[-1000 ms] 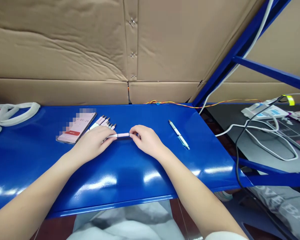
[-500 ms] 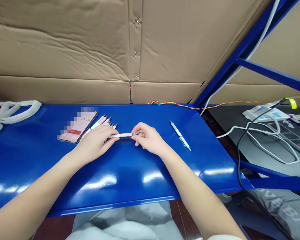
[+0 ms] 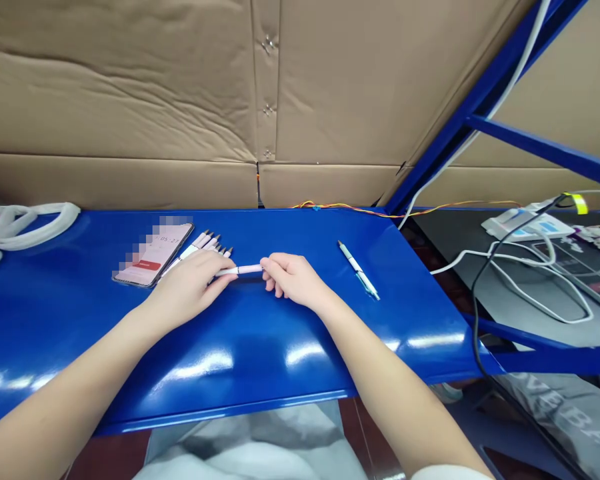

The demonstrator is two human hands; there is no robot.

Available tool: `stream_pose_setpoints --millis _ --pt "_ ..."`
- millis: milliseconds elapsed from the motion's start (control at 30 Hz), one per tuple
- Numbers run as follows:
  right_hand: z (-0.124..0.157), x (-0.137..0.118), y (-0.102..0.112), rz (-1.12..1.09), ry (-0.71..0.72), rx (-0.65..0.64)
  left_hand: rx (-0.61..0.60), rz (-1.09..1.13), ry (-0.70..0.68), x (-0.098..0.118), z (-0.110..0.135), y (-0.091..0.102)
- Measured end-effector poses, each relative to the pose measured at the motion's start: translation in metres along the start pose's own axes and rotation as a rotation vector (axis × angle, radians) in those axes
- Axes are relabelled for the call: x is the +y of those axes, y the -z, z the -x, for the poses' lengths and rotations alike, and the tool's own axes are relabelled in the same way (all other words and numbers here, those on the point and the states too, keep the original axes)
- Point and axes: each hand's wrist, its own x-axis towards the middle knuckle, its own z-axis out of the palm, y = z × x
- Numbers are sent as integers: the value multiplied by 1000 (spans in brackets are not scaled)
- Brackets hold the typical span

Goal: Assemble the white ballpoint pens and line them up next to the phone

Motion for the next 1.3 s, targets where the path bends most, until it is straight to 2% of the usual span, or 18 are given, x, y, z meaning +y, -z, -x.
stream_pose_setpoints --millis 233,433,567,733,833,933,967,1033,1100,1133,1200,1300 --pt "1 1 3 84 74 26 18 -3 4 0 0 -1" --pt "2 -1 0 191 56 33 32 -7 4 2 0 -2" --pt "2 0 3 285 157 51 41 4 9 3 0 -3" --pt "1 1 -1 365 209 91 86 -63 43 12 1 -7" --pt "0 0 -3 419 188 115 54 -124 79 20 1 -8" --pt "1 1 13 504 105 188 -20 -213 129 24 1 -9" --pt "1 3 23 546 64 253 -45 -253 145 24 0 -9" --pt "2 10 48 677 -29 466 -78 -341 177 20 0 -9" --pt "3 21 73 873 -191 588 -93 -406 206 13 0 -9" --pt "3 26 82 932 -307 586 -93 -427 220 9 0 -9" --pt "3 35 95 958 -502 501 -94 -447 247 3 -1 -8" --pt "1 43 99 962 -600 441 -98 -454 300 -1 -3 -7"
